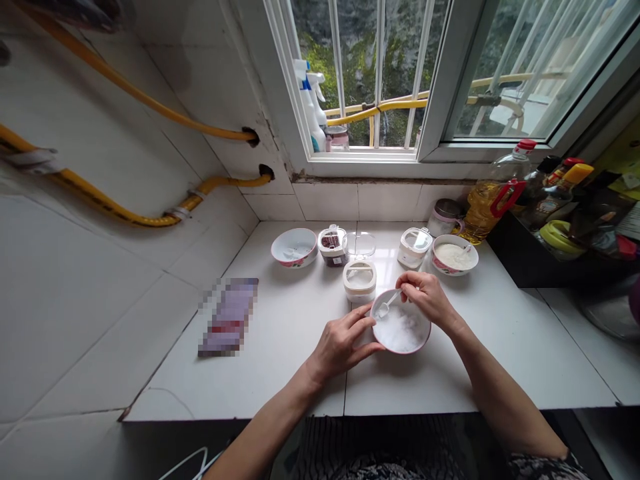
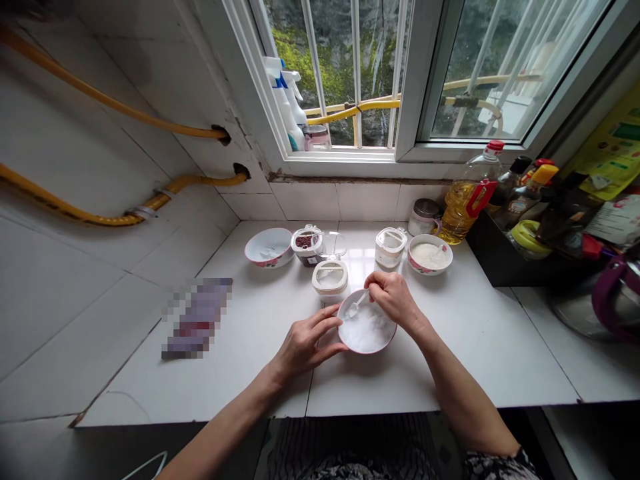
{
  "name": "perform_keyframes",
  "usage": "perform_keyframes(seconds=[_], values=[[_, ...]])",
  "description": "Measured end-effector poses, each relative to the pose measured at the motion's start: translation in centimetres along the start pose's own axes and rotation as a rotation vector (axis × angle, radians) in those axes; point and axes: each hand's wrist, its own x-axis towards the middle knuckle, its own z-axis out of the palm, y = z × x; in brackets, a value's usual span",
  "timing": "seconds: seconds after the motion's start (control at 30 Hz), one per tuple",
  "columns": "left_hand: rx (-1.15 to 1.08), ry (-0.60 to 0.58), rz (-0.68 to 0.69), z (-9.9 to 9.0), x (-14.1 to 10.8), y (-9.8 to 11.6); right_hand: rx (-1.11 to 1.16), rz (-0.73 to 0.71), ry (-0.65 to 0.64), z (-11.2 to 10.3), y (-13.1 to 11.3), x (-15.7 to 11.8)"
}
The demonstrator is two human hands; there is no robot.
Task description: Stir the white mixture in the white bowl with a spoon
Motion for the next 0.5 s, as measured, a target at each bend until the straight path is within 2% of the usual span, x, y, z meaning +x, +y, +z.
perform_keyframes(seconds=[0.17,0.27,0.33,0.5], values=[[0.003,0.004,0.013,-0.1,0.1,0.0,0.277,0.163,0.021,-1.1,0.3,0.6],[0.000,0.002,0.010,-0.1,0.1,0.0,0.310,0.189,0.023,-1.3,0.4,0.7],[0.006,-0.001,0.010,-0.1,0.2,0.1,0.238,0.154,0.029,-1.1,0.4,0.5],[0.022,0.003,0.015,-0.1,0.1,0.1,-0.028,-0.041,-0.019,0.4,-0.2,-0.2]])
